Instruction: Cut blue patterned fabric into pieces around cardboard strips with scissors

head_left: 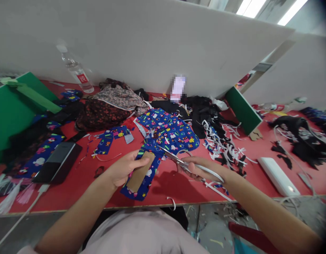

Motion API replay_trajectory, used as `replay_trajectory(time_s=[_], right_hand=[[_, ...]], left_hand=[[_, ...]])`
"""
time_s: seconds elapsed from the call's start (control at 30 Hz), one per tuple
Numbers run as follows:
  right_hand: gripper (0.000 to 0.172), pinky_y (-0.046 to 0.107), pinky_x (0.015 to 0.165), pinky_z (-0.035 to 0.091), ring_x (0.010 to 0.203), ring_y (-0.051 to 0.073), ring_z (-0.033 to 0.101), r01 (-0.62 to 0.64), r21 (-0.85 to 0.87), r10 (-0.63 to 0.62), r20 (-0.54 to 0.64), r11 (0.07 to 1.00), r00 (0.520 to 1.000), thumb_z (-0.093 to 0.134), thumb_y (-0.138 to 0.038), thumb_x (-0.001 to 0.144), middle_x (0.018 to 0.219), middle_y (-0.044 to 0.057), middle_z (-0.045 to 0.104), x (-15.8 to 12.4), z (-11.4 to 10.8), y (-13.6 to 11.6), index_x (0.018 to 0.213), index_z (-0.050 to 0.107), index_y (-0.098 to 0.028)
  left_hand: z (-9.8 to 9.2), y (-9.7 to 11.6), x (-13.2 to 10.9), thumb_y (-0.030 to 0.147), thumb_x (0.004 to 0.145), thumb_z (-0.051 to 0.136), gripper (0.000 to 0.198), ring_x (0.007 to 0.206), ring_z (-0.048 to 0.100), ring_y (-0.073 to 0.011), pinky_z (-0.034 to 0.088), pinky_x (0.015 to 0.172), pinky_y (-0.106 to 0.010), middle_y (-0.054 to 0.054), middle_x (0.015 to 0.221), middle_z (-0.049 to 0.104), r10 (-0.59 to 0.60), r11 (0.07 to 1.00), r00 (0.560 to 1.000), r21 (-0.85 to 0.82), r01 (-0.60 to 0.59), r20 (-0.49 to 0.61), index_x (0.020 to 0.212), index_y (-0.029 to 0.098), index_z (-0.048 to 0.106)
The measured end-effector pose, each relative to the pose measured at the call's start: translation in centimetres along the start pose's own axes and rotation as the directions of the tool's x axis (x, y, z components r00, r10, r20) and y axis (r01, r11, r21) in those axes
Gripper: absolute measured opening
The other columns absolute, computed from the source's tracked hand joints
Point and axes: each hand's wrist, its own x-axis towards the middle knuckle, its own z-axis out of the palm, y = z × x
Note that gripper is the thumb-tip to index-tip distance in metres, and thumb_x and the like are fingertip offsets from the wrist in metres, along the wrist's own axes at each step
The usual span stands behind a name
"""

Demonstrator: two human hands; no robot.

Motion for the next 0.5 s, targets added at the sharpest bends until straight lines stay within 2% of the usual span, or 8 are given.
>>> replay_trajectory(time_s=[0.2,0.5], right_hand=[[0.069,0.020,0.041,0.029,0.046,0.006,0.032,-0.008,-0.042,0.009,0.016,0.999,1.000,0.036,-0.080,0.068,0.058,-0.005,0.036,-0.1,-0.1,0.3,0.086,0.055,-0.016],[0.073,0.019,0.038,0.029,0.043,0.006,0.032,-0.005,-0.070,0.007,0.022,0.998,1.000,0.037,-0.082,0.065,0.057,-0.005,0.037,-0.6,0.1,-0.8,0.086,0.055,-0.015]], left_hand=[[0.1,0.2,-0.2,0.028,0.073,0.067,0.026,0.067,0.068,-0.0194,0.051,0.055,-0.024,-0.008,0.080,0.071,0.001,1.000,1.000,0.001,-0.001,0.006,0.094,0.014,0.059],[0.3,0.3,-0.3,0.026,0.073,0.068,0.023,0.066,0.067,-0.0183,0.051,0.055,-0.022,-0.008,0.079,0.071,0.026,1.000,1.000,0.013,-0.026,0.006,0.091,0.014,0.061]])
